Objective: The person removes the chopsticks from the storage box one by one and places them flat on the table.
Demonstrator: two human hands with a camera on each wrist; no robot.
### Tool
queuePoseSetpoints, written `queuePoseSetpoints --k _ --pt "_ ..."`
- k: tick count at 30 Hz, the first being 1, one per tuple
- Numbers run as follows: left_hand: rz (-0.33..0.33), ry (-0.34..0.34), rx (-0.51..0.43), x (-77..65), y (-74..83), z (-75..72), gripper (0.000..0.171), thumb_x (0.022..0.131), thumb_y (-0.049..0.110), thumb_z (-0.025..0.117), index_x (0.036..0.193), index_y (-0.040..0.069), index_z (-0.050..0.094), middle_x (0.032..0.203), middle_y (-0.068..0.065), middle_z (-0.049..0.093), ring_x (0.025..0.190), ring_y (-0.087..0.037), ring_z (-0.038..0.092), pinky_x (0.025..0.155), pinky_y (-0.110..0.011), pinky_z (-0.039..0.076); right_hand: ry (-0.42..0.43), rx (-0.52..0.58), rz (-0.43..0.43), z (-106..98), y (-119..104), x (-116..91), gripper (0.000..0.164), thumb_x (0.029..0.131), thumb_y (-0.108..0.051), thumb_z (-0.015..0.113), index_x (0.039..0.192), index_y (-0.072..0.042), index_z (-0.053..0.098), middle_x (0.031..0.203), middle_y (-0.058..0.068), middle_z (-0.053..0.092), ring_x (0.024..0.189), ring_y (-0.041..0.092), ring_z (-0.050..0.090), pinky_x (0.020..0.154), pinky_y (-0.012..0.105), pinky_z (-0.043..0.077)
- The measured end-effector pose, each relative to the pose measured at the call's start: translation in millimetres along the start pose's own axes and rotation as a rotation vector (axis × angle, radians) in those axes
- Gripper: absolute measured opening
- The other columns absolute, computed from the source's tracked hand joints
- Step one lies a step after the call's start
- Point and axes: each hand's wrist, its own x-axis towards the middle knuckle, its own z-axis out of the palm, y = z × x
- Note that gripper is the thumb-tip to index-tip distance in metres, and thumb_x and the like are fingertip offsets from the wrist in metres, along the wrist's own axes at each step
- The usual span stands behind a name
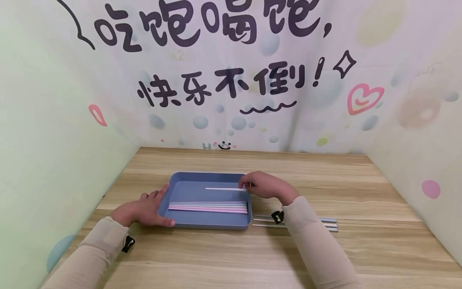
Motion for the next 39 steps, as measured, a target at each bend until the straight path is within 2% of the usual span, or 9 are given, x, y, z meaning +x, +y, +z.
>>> queuePoseSetpoints --k 8,21,30,39 --pt "0.001 0.015 0.004 -2.4 2.4 -2.2 0.126 0.077 0.065 0.074 0.155 -0.005 0.002 0.146 -0.040 0.027 0.116 -0.055 0.036 0.094 -0.067 0.034 0.040 0.038 0.038 -4 22 -28 0.023 0.094 0.005 0.056 0.105 -0.009 0.070 0.082 -0.003 0.057 0.075 0.014 0.051 0.071 0.032 0.045" --pt "-0.010 0.016 -0.004 0.4 2.4 0.1 0.127 0.076 0.067 0.073 0.155 -0.003 0.002 0.146 -0.040 0.026 0.117 -0.054 0.035 0.095 -0.067 0.034 0.043 0.019 0.100 -4 54 -76 0.022 0.093 0.007 0.055 0.104 -0.007 0.068 0.084 -0.005 0.056 0.078 0.013 0.052 0.074 0.034 0.045" --pt "0.011 0.017 -0.010 -0.8 1.6 -0.2 0.126 0.077 0.065 0.074 0.155 -0.004 0.002 0.145 -0.041 0.026 0.116 -0.056 0.036 0.094 -0.068 0.034 0.051 -0.023 0.049 -3 66 -105 0.024 0.092 0.009 0.054 0.102 -0.009 0.067 0.081 -0.008 0.054 0.076 0.009 0.050 0.071 0.031 0.044" --pt "0.028 0.031 -0.004 -1.4 2.6 0.6 0.126 0.076 0.066 0.073 0.155 -0.005 0.004 0.144 -0.041 0.029 0.114 -0.054 0.038 0.094 -0.067 0.035 0.029 0.025 0.045 1 73 -122 0.028 0.091 0.011 0.051 0.098 -0.012 0.065 0.077 -0.009 0.051 0.072 0.007 0.048 0.070 0.028 0.042"
